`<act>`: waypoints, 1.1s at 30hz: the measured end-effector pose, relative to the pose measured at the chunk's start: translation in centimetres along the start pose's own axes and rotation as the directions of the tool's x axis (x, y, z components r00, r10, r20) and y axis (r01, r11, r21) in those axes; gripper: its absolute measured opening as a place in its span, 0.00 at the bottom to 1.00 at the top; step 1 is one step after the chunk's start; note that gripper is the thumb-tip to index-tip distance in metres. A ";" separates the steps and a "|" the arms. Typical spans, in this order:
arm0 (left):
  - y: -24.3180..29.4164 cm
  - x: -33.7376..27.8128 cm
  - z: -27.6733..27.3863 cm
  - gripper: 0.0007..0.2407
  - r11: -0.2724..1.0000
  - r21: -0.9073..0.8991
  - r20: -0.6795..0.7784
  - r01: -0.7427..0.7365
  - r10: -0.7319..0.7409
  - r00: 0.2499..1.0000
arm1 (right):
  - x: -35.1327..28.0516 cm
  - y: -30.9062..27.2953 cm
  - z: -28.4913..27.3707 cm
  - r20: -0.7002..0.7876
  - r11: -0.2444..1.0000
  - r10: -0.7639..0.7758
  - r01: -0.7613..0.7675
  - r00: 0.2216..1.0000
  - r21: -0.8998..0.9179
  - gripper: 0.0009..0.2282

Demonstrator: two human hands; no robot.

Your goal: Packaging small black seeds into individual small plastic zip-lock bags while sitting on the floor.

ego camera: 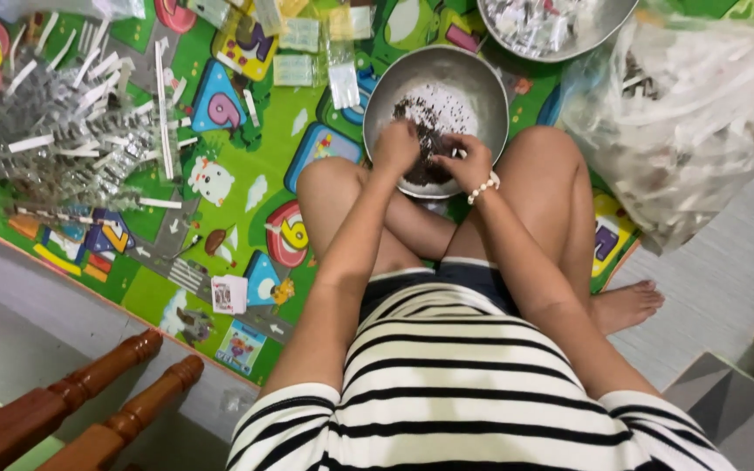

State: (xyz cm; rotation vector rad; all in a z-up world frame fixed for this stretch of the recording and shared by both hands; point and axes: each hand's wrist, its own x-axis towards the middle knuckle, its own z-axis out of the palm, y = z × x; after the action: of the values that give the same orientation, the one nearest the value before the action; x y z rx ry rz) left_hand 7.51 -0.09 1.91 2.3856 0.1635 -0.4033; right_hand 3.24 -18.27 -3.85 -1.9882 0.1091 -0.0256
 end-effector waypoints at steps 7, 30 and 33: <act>-2.8 -2.3 5.7 0.11 0.816 0.535 0.224 -0.216 0.110 0.968 | 0.0 -0.3 -0.2 -0.023 0.991 0.105 -0.106 0.994 -0.077 0.19; -1.9 -5.1 0.7 0.09 0.940 -0.057 -0.203 -0.337 0.319 0.926 | 0.0 2.6 2.4 0.210 0.974 0.023 0.025 0.977 -0.225 0.21; -2.0 -5.7 0.7 0.10 0.933 -0.166 -0.210 -0.320 0.284 0.936 | -0.2 2.2 2.3 0.225 0.982 0.035 0.008 0.974 -0.190 0.20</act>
State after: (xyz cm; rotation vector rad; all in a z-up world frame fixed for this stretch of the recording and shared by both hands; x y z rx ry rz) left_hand 1.51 0.88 2.07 2.1997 -0.0805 -0.0188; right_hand 3.05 -16.99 -6.79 -2.1659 -0.0248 0.2291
